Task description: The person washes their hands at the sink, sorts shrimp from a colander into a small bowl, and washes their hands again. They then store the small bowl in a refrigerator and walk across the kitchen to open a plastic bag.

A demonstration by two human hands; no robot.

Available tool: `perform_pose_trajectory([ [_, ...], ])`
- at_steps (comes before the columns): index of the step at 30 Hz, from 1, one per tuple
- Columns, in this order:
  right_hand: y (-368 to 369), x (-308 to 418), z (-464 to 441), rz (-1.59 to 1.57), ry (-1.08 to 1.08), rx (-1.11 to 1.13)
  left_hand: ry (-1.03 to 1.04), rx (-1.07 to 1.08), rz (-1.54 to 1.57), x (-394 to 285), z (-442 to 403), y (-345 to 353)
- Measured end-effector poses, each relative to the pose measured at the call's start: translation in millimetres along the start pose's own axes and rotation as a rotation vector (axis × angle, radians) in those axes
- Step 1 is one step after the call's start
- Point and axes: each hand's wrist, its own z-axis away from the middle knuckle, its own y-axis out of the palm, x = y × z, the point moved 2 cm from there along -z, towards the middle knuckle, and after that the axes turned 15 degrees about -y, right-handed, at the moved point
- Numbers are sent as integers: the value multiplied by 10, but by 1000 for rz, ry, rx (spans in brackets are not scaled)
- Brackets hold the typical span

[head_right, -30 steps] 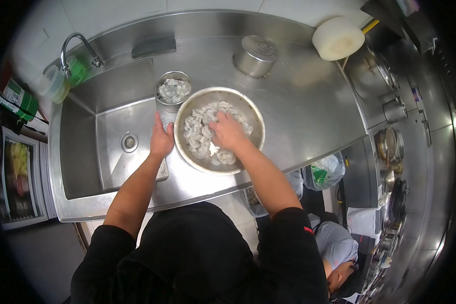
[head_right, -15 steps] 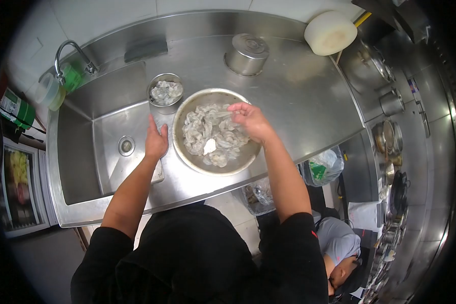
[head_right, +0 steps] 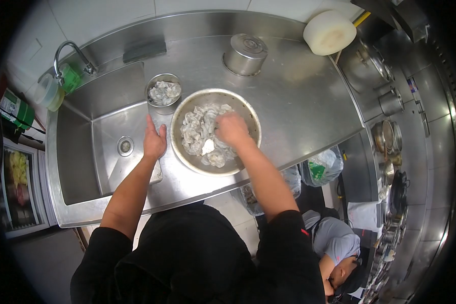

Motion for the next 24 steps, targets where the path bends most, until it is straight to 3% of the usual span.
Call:
perform_pose_trajectory([
  [1, 46, 12, -35, 21, -9, 2, -1, -1, -1, -7, 8, -7],
  [4, 60, -57, -143, -310, 179, 19, 0, -28, -36, -19, 30, -24],
  [7, 23, -237, -115, -1040, 284, -23, 31, -37, 13, 23, 2, 14],
  [10, -123, -163, -80, -1360, 229, -51, 41, -30, 47, 22, 7, 5],
  [16, -459, 209, -556, -1542, 205, -164, 41, -57, 27, 55, -18, 43],
  [19, -523, 261, -973, -1517, 169, -230, 61, -48, 66, 51, 4, 18],
  [22, -636, 197, -913, -757, 51, 26, 16, -14, 66, 15, 20, -22],
  [24, -544, 226, -754, -240, -37, 418, 12, -18, 56, 13, 3, -11],
])
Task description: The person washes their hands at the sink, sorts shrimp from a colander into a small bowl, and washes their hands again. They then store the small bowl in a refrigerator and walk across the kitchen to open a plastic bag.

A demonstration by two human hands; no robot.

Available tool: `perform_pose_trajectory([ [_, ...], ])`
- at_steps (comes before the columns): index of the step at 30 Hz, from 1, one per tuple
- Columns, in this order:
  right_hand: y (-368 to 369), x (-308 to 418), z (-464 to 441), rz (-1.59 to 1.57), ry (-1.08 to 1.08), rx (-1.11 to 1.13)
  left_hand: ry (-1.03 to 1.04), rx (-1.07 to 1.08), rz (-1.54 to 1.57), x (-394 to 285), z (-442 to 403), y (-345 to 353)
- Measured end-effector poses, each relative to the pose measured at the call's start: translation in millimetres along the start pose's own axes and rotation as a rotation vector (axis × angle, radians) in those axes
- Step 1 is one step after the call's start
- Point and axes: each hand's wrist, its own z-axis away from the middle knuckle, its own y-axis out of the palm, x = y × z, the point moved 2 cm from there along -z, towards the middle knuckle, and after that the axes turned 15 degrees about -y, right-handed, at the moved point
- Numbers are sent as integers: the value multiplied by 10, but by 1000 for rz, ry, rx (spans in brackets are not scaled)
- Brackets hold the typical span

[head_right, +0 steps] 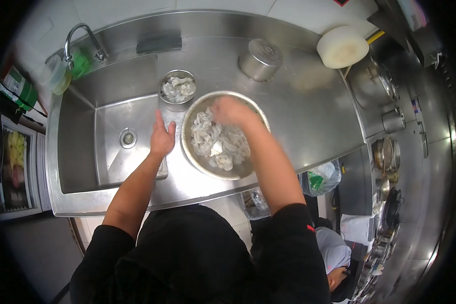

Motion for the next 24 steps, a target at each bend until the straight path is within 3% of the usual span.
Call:
perform_pose_trajectory([
  [2, 386, -141, 129, 134, 14, -24, -10, 2, -2, 22, 4, -1],
  [5, 716, -334, 217, 48, 36, -439, -15, 9, 3, -12, 9, -13],
  [8, 749, -505, 209, -64, 77, -389, -14, 10, -8, -19, 13, -20],
  [11, 680, -566, 333, -136, 62, -492, 2, 18, 9, 0, 2, 5],
  [14, 573, -589, 468, -579, 202, -442, 4, 15, 7, 6, 2, -12],
  [17, 588, -669, 551, -797, 197, -517, 6, 19, 0, 3, -5, 17],
  [24, 532, -567, 674, -1519, -50, -631, 16, 20, 5, 3, 1, 3],
])
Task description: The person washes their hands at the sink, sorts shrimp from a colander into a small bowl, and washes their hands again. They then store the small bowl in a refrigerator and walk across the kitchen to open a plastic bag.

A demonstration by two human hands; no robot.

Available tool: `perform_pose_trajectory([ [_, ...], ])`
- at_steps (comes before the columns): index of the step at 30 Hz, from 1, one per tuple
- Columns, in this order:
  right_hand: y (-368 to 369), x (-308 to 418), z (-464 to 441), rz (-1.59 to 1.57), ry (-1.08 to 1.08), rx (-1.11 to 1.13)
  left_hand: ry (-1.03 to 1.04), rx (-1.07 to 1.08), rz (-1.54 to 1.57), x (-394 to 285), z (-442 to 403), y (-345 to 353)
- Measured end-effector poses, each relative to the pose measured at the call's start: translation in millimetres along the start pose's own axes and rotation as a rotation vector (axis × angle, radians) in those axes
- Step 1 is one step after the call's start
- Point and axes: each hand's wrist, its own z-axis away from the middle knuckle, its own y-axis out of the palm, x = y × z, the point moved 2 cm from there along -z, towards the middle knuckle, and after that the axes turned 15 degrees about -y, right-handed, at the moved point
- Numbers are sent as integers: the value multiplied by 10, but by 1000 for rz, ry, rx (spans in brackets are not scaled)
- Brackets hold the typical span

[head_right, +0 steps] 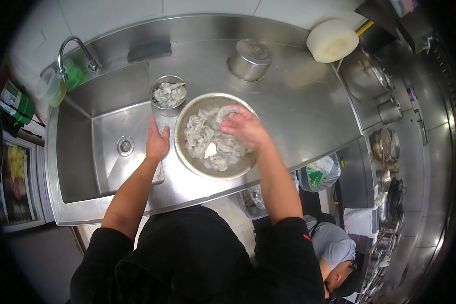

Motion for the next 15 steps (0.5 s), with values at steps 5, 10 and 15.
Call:
perform_pose_trajectory([
  [5, 205, 14, 61, -422, -50, 61, -16, -2, -13, -11, 10, -9],
  [10, 237, -99, 3, -286, -36, -74, -49, 19, -35, -39, 20, -31],
  [15, 286, -116, -14, -26, -78, -109, -40, 16, -26, -39, 23, -41],
])
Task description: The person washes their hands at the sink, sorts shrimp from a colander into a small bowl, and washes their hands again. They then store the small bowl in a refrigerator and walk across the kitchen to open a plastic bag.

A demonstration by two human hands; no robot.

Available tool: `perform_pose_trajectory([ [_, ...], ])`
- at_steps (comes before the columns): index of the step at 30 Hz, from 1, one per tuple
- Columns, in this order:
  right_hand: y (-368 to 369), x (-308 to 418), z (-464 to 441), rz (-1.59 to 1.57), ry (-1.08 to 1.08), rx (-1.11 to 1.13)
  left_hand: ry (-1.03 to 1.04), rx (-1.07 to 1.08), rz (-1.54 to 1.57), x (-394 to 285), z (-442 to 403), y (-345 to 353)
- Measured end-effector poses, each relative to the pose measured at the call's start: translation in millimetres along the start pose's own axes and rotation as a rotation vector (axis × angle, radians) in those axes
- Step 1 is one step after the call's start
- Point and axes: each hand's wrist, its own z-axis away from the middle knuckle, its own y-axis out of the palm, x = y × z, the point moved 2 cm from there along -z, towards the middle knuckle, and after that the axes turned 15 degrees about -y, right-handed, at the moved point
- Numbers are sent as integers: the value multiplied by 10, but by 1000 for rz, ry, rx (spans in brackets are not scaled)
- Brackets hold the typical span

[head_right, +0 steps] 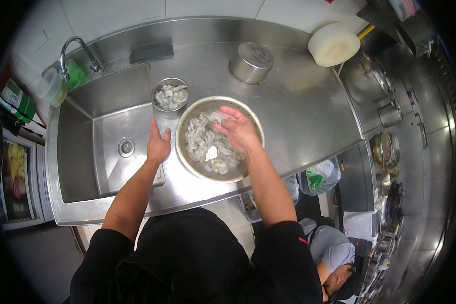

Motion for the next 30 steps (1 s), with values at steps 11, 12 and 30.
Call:
perform_pose_trajectory([
  [11, 28, 5, -3, 564, -135, 114, 9, -18, 8, 47, -31, 37],
  [12, 33, 13, -4, 563, -133, 108, 8, -19, 10, 43, -27, 38],
  [30, 428, -146, 311, 1520, -263, 720, 33, -29, 25, 48, -37, 54],
])
